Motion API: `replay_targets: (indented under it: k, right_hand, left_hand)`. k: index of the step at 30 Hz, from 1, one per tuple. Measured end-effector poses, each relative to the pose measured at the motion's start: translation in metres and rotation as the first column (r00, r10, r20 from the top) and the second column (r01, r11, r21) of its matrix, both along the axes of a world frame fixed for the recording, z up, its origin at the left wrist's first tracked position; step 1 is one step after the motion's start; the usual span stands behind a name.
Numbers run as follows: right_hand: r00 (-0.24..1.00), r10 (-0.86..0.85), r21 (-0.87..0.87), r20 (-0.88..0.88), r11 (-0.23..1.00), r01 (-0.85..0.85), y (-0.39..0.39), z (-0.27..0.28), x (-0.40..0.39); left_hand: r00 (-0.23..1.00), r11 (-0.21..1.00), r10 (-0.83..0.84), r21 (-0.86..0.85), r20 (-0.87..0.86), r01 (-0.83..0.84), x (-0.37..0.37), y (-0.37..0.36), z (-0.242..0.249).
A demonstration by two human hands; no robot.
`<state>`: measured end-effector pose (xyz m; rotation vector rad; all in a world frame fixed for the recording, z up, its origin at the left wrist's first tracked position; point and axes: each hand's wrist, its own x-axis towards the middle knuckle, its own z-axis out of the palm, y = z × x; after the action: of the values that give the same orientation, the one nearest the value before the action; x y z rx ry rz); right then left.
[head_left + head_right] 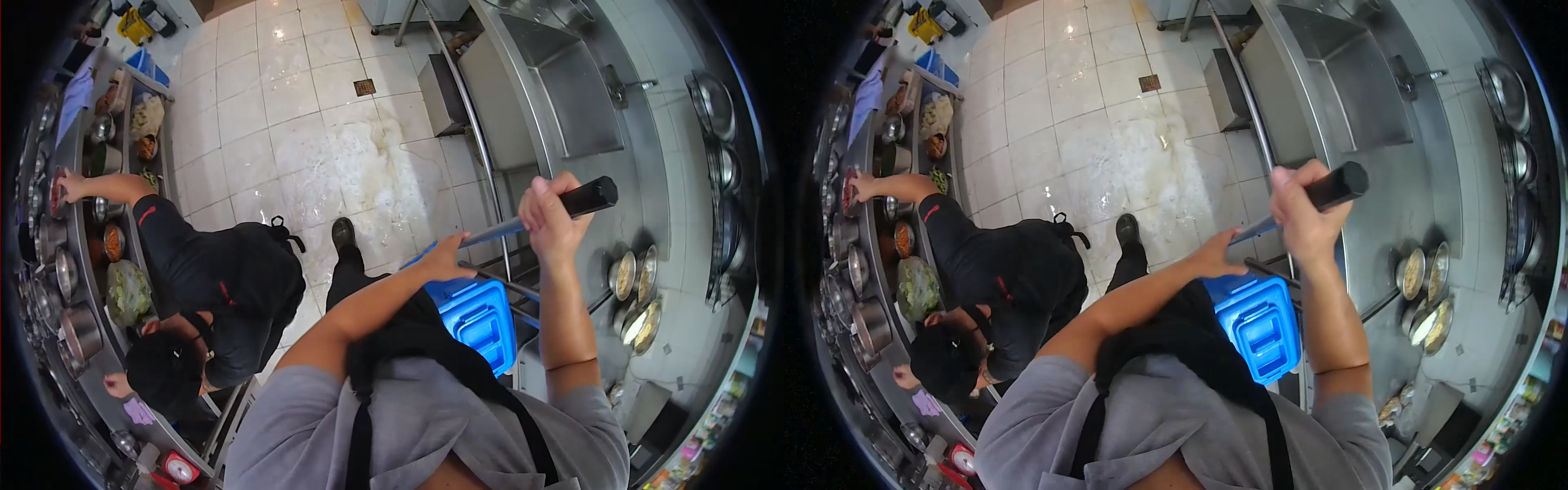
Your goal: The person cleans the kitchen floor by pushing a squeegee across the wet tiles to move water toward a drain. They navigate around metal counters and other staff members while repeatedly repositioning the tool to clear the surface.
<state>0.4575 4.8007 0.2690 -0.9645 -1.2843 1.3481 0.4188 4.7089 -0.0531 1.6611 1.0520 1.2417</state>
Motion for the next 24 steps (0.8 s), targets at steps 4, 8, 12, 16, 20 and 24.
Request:
replay_targets:
  k: [4,8,12,16,20,24]
  right_hand:
    - [0.999,0.035,0.013,0.007,0.999,-0.035,0.063,-0.018,-0.068]
    - [0.977,0.21,0.149,-0.025,0.968,-0.204,0.122,0.0,-0.119]
    - [0.947,0.295,0.225,-0.13,0.939,-0.262,0.17,0.009,-0.166]
    - [0.898,0.327,0.257,-0.293,0.932,-0.255,0.202,-0.023,-0.195]
    - [0.912,0.392,0.285,-0.117,0.893,-0.348,0.22,-0.057,-0.185]
    - [0.937,0.322,0.287,-0.137,0.918,-0.273,0.253,-0.011,-0.133]
  left_hand:
    - [0.993,0.84,0.113,-0.53,-0.04,-0.117,-0.033,0.095,-0.007]
    - [0.954,0.92,0.283,-0.254,-0.096,-0.298,-0.121,0.174,0.0]
    - [0.919,0.884,0.352,-0.259,-0.179,-0.389,-0.219,0.239,0.014]
    - [0.814,0.831,0.47,-0.139,-0.341,-0.539,-0.308,0.273,0.002]
    - [0.679,0.792,0.447,-0.095,-0.583,-0.603,-0.364,0.3,-0.028]
    - [0.777,0.948,0.182,-0.102,-0.602,-0.301,-0.326,0.348,0.017]
